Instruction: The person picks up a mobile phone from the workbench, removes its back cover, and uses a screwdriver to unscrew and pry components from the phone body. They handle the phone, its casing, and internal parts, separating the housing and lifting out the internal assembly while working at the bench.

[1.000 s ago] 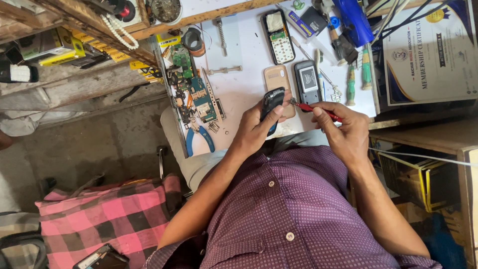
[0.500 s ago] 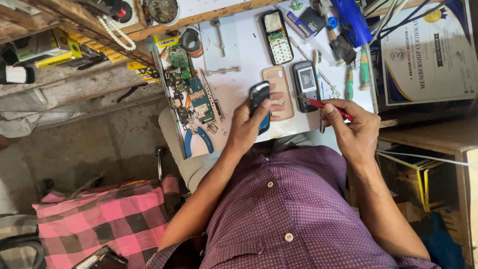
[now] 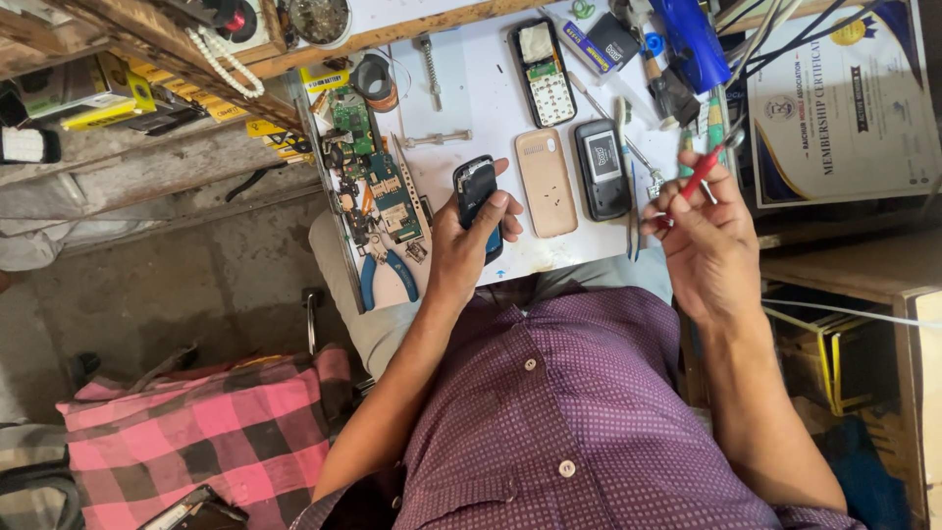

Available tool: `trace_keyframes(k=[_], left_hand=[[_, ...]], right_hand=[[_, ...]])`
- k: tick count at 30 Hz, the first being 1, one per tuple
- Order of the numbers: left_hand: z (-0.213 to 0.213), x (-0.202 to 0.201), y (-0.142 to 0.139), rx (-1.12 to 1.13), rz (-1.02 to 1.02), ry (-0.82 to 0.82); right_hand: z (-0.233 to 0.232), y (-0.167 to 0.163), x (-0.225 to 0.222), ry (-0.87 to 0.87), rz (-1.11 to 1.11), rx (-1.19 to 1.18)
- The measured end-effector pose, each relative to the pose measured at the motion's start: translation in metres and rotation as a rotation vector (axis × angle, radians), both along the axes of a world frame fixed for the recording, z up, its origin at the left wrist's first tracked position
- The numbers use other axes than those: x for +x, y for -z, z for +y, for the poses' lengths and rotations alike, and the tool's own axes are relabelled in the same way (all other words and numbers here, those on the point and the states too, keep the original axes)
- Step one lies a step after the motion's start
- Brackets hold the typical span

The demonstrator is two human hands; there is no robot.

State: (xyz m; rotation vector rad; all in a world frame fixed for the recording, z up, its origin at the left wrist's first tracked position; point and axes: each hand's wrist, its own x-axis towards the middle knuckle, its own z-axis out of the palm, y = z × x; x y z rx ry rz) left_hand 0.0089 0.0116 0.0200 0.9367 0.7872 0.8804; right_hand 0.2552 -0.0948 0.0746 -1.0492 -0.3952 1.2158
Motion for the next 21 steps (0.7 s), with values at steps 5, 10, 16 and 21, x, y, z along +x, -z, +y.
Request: trace_keyframes(k=[5,10,16,21], left_hand=[[-0.001,-0.002,0.001,0.001,0.006,-0.008],[0.0,-0.001,0.001,-0.003,0.017,-0.002],[-0.002,-0.002,0.002,-0.012,0.012,-0.007],[-0.002,0.0,-0.001,-0.003,0.028,-0.006]], right_hand=[[-0.002,0.009,0.003,0.049,-1.146,-0.414],[0.018,0.013,0.01,0.015,-1.668,-0.33],[0.045,0.023,0.006,-0.014,-1.833,-0.305],[0.05,0.029,0.009,-0.052,-1.817,-0.321]])
